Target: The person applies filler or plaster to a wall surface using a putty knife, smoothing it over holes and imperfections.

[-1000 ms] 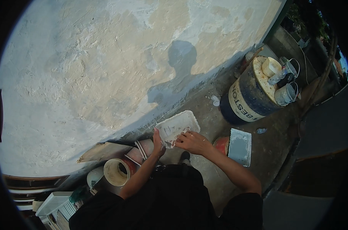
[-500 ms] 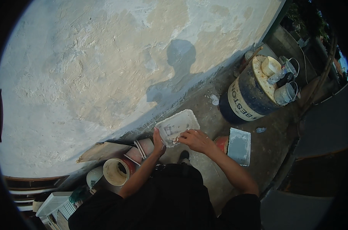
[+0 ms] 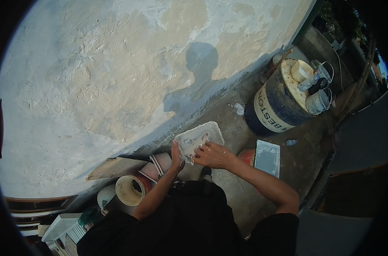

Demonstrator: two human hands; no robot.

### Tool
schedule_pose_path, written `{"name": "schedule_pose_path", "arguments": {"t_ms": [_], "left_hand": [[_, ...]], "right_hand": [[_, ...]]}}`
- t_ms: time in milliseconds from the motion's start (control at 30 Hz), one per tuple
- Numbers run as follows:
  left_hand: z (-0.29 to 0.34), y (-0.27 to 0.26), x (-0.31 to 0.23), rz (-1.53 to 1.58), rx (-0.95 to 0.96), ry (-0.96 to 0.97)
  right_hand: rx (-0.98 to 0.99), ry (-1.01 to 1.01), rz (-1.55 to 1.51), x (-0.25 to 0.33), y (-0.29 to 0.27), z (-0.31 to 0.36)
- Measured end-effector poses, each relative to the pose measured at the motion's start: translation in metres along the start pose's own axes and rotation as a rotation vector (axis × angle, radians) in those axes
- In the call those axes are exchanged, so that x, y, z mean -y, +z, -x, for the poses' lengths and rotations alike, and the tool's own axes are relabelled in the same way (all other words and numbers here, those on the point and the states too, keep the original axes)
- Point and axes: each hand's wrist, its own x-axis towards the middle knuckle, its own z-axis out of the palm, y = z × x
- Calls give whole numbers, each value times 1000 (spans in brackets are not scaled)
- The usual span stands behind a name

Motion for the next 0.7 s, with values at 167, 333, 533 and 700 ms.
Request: {"name": "schedule_pose_path", "arguments": {"t_ms": [167,333,533,700], "left_hand": [[1,3,2,14,13,35],[2,1,4,-164,28,145],[8,12,-4,-291,39,220],[10,24,-4,-165,33,170]], "right_hand": [[42,-34,-15,-5,-6,7],[-82,404,-290,-16,-29,11],[91,601,-395,-33,-47,13],[44,516,-459,-39,-25,5]]}}
